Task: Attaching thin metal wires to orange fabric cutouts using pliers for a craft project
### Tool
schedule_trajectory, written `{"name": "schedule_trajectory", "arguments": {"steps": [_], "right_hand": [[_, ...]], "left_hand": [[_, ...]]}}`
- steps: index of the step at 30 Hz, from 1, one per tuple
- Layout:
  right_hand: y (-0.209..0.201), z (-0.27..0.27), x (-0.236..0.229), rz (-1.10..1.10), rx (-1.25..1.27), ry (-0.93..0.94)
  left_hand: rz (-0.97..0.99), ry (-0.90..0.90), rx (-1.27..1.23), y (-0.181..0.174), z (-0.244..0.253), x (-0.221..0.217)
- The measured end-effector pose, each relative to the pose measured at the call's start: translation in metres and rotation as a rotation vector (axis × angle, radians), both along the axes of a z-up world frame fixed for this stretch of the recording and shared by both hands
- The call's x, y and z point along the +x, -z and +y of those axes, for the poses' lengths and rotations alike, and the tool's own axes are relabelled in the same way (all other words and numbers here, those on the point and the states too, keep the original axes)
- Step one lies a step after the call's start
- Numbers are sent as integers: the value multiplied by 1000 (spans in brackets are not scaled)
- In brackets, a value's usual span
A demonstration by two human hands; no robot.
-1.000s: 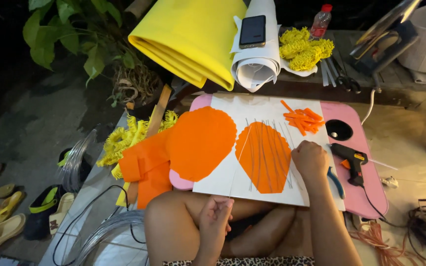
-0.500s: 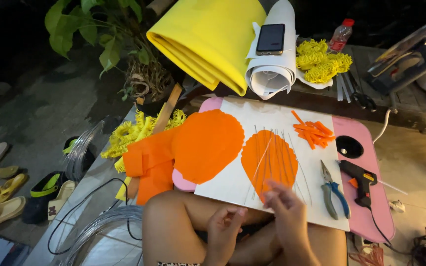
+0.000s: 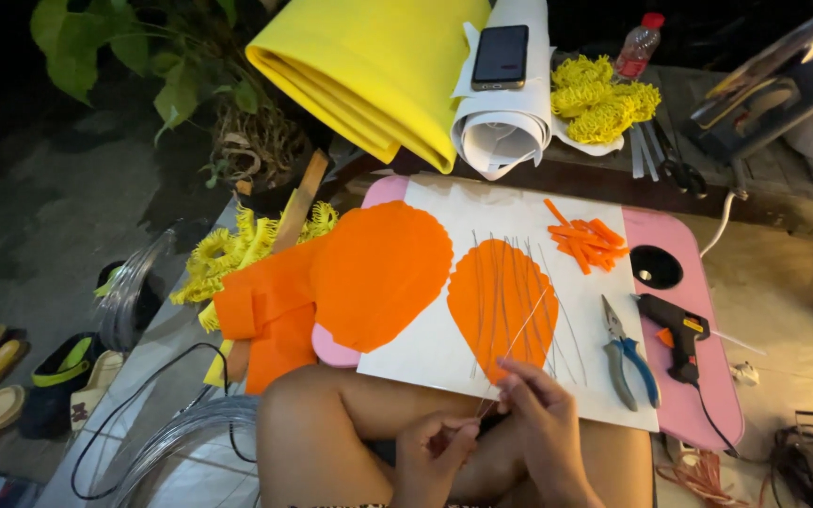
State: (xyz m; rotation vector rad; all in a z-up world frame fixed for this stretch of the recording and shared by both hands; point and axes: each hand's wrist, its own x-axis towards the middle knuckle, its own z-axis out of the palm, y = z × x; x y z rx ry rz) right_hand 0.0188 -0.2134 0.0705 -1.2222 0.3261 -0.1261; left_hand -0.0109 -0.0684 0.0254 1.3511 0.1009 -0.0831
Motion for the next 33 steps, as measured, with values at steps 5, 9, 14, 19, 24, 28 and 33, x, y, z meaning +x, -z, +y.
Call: {"name": "schedule_trajectory", "arguments": {"steps": [5,9,14,19,24,28,33], "right_hand": [[2,-28,20,-98,79,48],[6,-46,28,-203,195,94],[2,-50,27,-224,187,108],[-4,-51,25,-233,189,146],[3,-56,25,-254,224,164],[11,-62,25,-278,239,165],[8,-66,22,-306,168,133]], "left_hand": [[-124,64,-5,1,-1,-5],[-91,132,6,7,-1,-9],[-96,183,7,10,-1,-9],[-2,194,-1,11,-3,-9],[-60,203,-60,16,-5,-10],[-85,212,-55,12,-6,-8],[-425,203,450,-65,-12,4]]}}
